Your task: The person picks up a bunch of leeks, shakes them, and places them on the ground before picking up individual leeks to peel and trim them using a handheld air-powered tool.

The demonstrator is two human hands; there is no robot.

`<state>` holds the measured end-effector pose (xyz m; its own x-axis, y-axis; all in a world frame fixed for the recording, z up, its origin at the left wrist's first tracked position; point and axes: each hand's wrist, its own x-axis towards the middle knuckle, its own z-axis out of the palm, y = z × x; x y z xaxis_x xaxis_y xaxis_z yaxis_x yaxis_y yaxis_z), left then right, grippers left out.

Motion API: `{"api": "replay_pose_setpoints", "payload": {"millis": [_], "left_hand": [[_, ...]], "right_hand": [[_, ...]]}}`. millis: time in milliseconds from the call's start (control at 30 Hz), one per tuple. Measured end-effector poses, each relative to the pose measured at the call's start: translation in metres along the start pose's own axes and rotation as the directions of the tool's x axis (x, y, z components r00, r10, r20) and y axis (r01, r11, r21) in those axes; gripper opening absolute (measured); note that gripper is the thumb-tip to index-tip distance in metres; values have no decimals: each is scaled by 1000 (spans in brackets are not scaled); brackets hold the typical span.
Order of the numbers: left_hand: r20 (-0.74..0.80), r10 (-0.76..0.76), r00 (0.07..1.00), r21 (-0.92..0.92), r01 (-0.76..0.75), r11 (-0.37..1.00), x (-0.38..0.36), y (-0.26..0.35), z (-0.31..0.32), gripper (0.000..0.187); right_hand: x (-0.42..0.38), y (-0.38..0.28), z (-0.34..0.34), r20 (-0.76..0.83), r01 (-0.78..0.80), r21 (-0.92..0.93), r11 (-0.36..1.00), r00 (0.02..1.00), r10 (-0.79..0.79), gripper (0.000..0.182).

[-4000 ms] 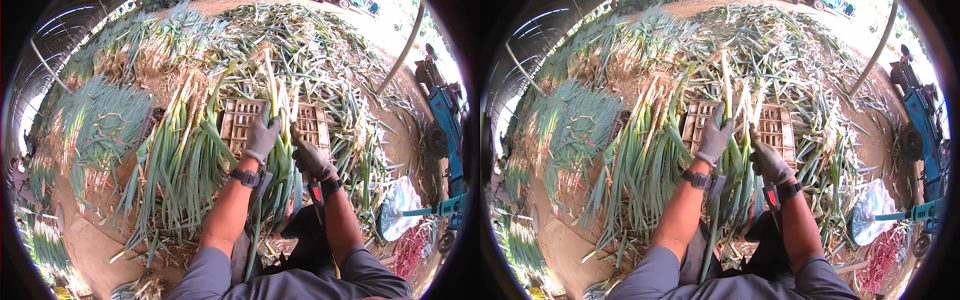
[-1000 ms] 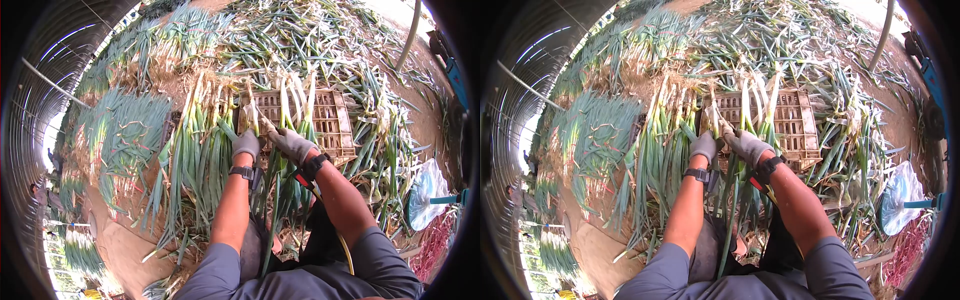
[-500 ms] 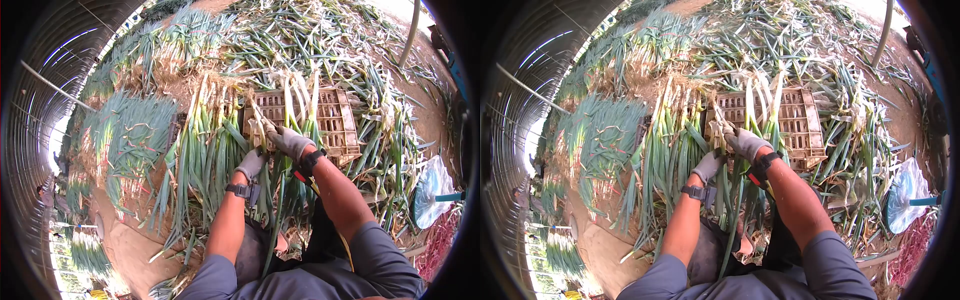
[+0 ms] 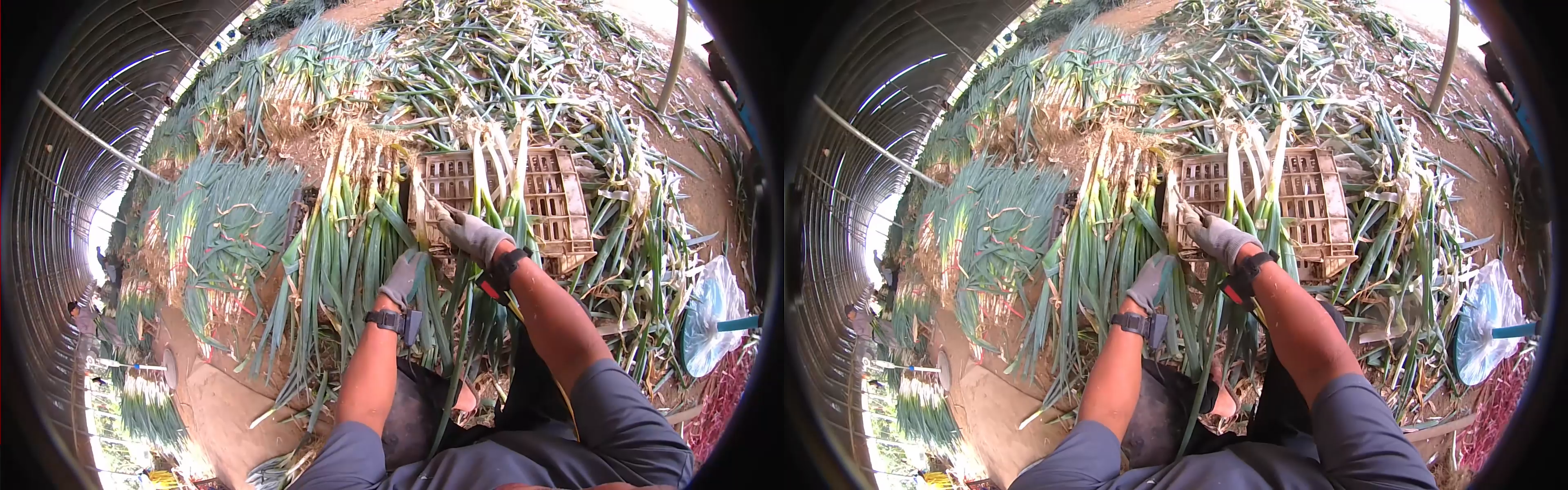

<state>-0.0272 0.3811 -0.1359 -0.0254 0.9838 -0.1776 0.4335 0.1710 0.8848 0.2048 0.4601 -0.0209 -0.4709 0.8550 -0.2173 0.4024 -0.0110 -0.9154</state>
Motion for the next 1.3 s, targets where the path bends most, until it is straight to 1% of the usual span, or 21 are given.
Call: {"api": "replay_pose_setpoints", "payload": {"millis": [67, 100, 200, 233, 333, 367, 400, 467, 500, 533, 600, 633, 667, 733, 833, 933, 1000, 1133, 1167, 1267, 1300], "left_hand": [[-7, -69, 998, -221, 66, 973, -2, 27, -9, 42], [-6, -103, 995, -335, 95, 938, -3, 46, -11, 43], [-117, 41, 992, -298, -74, 952, 3, 90, -9, 51], [-160, 118, 980, -50, -128, 991, 9, 101, -10, 57], [-202, 304, 931, -144, -335, 931, 5, 177, 0, 59], [-58, 200, 978, -162, -207, 965, 6, 198, -4, 59], [-21, 191, 981, -209, -191, 959, 12, 208, 4, 61], [-82, 251, 964, -86, -258, 962, 42, 198, 38, 66], [-97, 257, 962, 0, -258, 966, 59, 188, 56, 69], [-112, 263, 958, 85, -254, 963, 68, 190, 69, 74], [-84, 84, 993, 289, -56, 956, 64, 199, 90, 83], [-66, 57, 996, 195, -43, 980, 49, 217, 85, 83], [-101, 31, 994, 256, -4, 967, 62, 204, 99, 75], [26, 24, 999, 229, -29, 973, 54, 213, 97, 70], [62, 77, 995, 489, -98, 867, 45, 213, 118, 67], [219, 46, 975, 518, -156, 841, 40, 211, 137, 63], [155, 56, 986, 500, -127, 857, 38, 209, 144, 63], [79, 44, 996, 430, -74, 900, 36, 205, 144, 66], [78, 63, 995, 399, -89, 913, 36, 203, 141, 65], [82, 124, 989, 414, -146, 899, 30, 203, 135, 66], [23, 208, 978, 464, -195, 864, 28, 201, 137, 60]], "right_hand": [[-19, -20, -13, 41, -98, 28, 995, 994, 97, 54], [-27, -29, -17, 83, -213, 168, 962, 976, 202, 55], [-61, -47, -42, 115, -243, 184, 952, 968, 224, 56], [-68, -39, -54, 172, -227, 213, 950, 966, 192, 58], [-94, -25, -81, 117, -126, 467, 875, 990, 80, 48], [-102, -23, -89, 75, -127, 531, 838, 992, 102, 44], [-107, -11, -97, 20, -98, 574, 813, 994, 106, 44], [-110, 19, -109, -131, -36, 661, 749, 978, 162, 47], [-114, 25, -117, -99, -36, 713, 701, 984, 151, 47], [-124, 9, -119, -138, -25, 735, 677, 973, 186, 34], [-138, -3, -120, -203, -6, 749, 663, 950, 237, 33], [-139, 10, -122, -218, -28, 685, 728, 946, 242, 33], [-142, 12, -125, -139, -65, 626, 777, 971, 194, 36], [-151, 4, -118, -94, -77, 567, 820, 983, 157, 44], [-144, 10, -117, -46, -159, 512, 844, 976, 212, 37], [-139, 16, -113, -64, -164, 504, 848, 972, 226, 43], [-131, 24, -111, -72, -164, 548, 820, 968, 241, 46], [-128, 28, -114, -125, -196, 391, 899, 957, 263, 44], [-128, 28, -113, -119, -222, 419, 880, 948, 296, 44], [-129, 23, -121, -57, -178, 245, 953, 979, 198, 48], [-123, 25, -116, -108, -204, 254, 945, 965, 237, 50]]}}
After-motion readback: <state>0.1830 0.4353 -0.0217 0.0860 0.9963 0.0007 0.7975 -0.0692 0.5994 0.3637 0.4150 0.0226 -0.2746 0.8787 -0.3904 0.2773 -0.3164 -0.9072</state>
